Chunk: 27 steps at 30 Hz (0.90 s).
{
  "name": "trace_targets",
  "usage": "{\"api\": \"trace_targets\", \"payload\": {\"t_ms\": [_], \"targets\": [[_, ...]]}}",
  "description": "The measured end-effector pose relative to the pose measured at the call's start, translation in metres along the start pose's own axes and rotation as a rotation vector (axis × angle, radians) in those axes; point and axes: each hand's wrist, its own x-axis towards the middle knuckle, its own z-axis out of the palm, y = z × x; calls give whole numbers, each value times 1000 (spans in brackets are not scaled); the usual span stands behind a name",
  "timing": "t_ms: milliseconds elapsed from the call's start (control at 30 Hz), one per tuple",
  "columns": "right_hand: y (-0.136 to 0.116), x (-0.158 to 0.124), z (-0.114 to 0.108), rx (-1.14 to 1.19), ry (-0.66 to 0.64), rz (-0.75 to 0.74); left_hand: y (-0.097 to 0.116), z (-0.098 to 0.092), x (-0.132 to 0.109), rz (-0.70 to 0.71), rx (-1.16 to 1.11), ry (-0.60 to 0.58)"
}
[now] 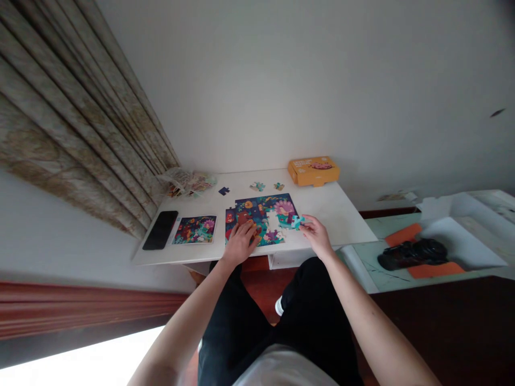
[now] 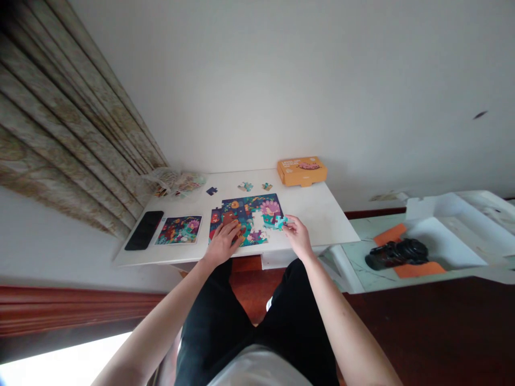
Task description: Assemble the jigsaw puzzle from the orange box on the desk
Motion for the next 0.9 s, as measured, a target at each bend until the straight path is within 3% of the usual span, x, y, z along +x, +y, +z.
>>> {"api": "trace_targets", "payload": {"t_ms": [167,300,533,900], "targets": [[-1,8,7,-11,-12,-7,5,-3,0,25,-4,23],[-2,17,9,-54,-52,-35,21,-1,-2,122,-54,37],[-10,39,26,-306,-359,-169,50,17,-7,193,-33,39],[-9,77,58,-459,-622,-181,53,21,-11,220,42,96]]}}
